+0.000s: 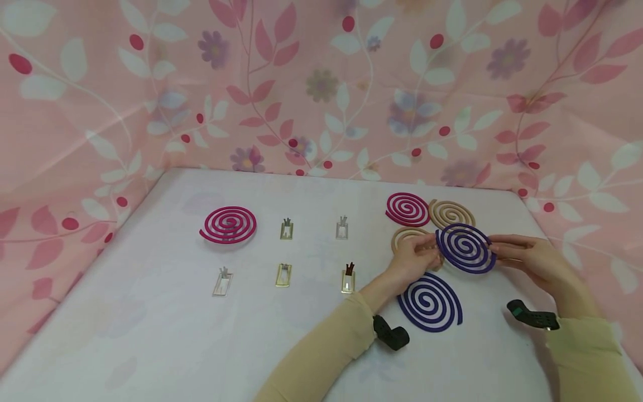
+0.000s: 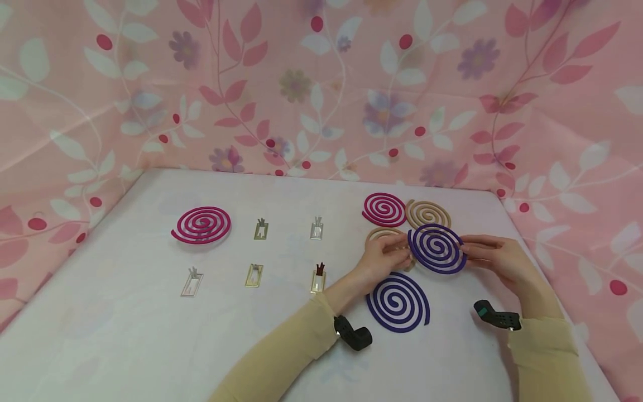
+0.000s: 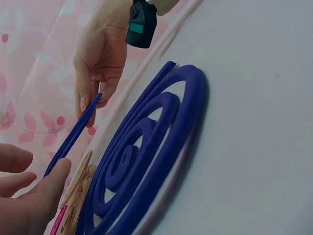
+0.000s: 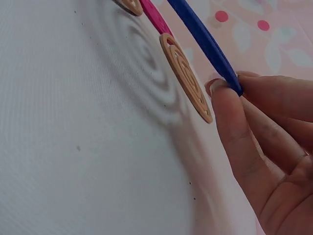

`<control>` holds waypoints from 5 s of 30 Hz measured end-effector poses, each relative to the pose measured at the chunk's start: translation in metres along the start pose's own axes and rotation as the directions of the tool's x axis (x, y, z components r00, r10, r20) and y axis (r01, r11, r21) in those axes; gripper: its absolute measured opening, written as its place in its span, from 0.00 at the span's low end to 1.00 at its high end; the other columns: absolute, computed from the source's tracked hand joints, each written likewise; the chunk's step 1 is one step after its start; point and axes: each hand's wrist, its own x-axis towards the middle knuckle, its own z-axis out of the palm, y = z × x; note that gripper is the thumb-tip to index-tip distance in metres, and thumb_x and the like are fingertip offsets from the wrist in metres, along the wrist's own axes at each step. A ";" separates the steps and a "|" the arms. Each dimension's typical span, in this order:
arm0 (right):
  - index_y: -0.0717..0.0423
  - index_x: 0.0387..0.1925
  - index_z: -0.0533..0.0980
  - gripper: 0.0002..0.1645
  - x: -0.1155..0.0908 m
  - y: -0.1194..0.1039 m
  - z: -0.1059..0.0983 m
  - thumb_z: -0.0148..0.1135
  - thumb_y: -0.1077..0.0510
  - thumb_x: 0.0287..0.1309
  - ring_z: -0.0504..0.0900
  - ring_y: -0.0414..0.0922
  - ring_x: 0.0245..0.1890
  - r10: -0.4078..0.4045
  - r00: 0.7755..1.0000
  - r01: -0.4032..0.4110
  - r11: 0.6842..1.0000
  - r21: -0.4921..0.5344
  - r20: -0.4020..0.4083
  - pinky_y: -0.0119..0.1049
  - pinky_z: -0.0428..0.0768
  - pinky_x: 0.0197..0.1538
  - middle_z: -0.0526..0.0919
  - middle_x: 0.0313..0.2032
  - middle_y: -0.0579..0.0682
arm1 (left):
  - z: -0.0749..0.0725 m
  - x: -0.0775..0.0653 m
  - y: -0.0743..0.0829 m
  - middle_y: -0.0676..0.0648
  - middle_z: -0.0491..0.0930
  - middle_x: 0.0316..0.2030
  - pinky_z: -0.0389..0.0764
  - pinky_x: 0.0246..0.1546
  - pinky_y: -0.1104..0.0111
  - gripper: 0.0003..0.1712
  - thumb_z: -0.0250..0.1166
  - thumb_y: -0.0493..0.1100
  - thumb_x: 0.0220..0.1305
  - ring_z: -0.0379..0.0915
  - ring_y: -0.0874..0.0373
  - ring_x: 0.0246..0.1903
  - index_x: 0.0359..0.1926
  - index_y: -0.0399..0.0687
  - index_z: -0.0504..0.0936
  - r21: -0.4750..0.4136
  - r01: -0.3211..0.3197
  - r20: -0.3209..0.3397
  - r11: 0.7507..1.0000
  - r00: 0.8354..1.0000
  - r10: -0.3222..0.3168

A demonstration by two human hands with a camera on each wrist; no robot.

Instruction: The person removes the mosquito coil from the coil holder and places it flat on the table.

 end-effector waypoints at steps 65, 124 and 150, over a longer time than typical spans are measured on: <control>0.64 0.71 0.63 0.45 0.001 0.016 -0.010 0.66 0.42 0.63 0.76 0.15 0.39 0.088 0.987 -0.127 0.938 -0.321 -0.133 0.18 0.78 0.38 0.82 0.40 0.19 | 0.007 -0.011 -0.012 0.43 0.78 0.62 0.73 0.56 0.79 0.22 0.62 0.36 0.68 0.74 0.63 0.60 0.62 0.46 0.78 0.217 0.062 0.215 0.974 0.970 -0.110; 0.61 0.62 0.74 0.30 -0.009 -0.047 0.043 0.62 0.46 0.67 0.74 0.18 0.44 -0.179 0.975 0.115 0.915 -0.388 -0.133 0.13 0.73 0.43 0.80 0.44 0.23 | -0.007 -0.003 0.011 0.45 0.81 0.59 0.77 0.51 0.80 0.21 0.61 0.33 0.68 0.80 0.62 0.55 0.61 0.43 0.79 0.079 -0.086 0.126 0.993 0.989 0.076; 0.59 0.63 0.73 0.27 -0.023 -0.120 0.172 0.65 0.60 0.65 0.77 0.40 0.57 -0.381 0.919 0.384 0.923 0.008 -0.102 0.18 0.76 0.55 0.79 0.57 0.45 | -0.174 -0.070 0.070 0.40 0.73 0.66 0.75 0.64 0.60 0.25 0.58 0.33 0.71 0.72 0.48 0.65 0.68 0.39 0.70 0.338 -0.184 0.091 0.923 0.982 0.163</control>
